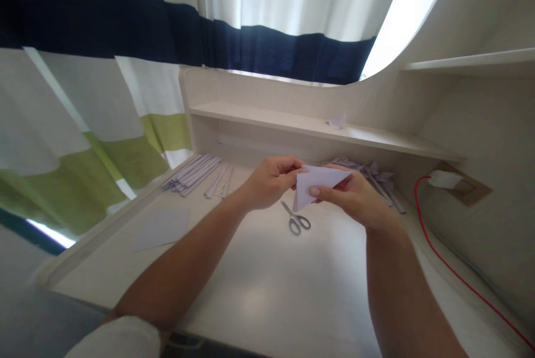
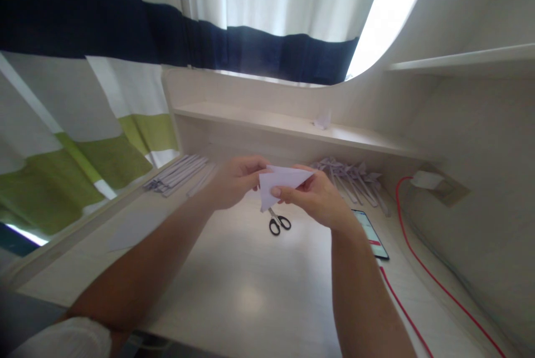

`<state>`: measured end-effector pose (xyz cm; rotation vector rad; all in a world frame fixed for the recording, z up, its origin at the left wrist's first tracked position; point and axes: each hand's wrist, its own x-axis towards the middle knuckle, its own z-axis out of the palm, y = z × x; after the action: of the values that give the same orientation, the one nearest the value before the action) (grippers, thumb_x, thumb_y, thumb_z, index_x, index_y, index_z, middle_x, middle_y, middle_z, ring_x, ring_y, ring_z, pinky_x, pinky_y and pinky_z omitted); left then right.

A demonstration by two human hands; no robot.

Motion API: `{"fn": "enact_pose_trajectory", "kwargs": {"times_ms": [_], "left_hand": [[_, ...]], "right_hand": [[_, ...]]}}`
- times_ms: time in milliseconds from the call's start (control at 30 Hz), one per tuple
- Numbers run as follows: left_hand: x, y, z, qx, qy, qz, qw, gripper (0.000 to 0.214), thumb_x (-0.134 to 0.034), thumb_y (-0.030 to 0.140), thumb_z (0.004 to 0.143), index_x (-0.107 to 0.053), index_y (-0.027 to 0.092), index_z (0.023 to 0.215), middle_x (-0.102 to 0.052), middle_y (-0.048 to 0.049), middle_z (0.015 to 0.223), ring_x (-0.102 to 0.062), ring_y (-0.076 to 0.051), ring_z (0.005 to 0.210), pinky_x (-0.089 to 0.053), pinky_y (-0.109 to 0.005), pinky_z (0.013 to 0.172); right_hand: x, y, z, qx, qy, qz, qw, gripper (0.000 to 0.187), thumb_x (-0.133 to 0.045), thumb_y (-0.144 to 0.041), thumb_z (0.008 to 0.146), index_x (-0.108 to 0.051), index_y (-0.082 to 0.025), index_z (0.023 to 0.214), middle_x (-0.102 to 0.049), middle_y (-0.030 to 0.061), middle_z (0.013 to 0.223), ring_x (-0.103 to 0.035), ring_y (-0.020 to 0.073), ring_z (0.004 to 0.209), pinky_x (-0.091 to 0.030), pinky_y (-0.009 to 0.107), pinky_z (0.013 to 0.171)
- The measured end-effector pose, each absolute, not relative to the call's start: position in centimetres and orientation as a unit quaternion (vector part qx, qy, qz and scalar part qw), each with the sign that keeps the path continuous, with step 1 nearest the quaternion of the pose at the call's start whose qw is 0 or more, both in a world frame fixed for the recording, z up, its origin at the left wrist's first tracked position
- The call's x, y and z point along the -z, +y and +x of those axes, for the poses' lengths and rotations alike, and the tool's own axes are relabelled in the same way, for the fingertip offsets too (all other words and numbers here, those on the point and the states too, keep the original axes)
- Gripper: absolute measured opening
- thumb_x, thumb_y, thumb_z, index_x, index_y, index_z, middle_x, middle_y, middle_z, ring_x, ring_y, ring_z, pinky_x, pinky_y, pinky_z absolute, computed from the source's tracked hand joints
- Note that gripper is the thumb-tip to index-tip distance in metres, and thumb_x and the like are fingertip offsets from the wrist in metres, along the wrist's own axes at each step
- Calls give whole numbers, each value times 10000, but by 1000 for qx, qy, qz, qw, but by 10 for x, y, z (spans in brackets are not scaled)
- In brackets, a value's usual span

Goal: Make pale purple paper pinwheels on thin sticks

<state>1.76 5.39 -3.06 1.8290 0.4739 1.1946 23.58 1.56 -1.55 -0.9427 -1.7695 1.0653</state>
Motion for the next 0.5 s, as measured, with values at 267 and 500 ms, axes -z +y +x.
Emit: {"fn": "enact_pose_trajectory", "kwargs": {"times_ms": [267,500], "left_hand": [[26,51,11,-473,191,744,433,252,-633,347,972,-801,162,1003,-714,-41,787,-612,-128,684,-497,-234,618],[19,42,8,-517,209,709,432,227,-686,337,950,-788,146,882,-680,-18,686,-598,-113,625,-499,-223,592]], "right_hand": [[15,15,239,-416,-710,-373,428,296,-883,-419,851,-789,-186,1008,-806,86,941,-751,231,830,-631,360,749],[16,10,240,-388,-710,-377,452,266,-877,-413,860,-814,-190,990,-810,90,962,-766,241,817,-649,377,739]]}}
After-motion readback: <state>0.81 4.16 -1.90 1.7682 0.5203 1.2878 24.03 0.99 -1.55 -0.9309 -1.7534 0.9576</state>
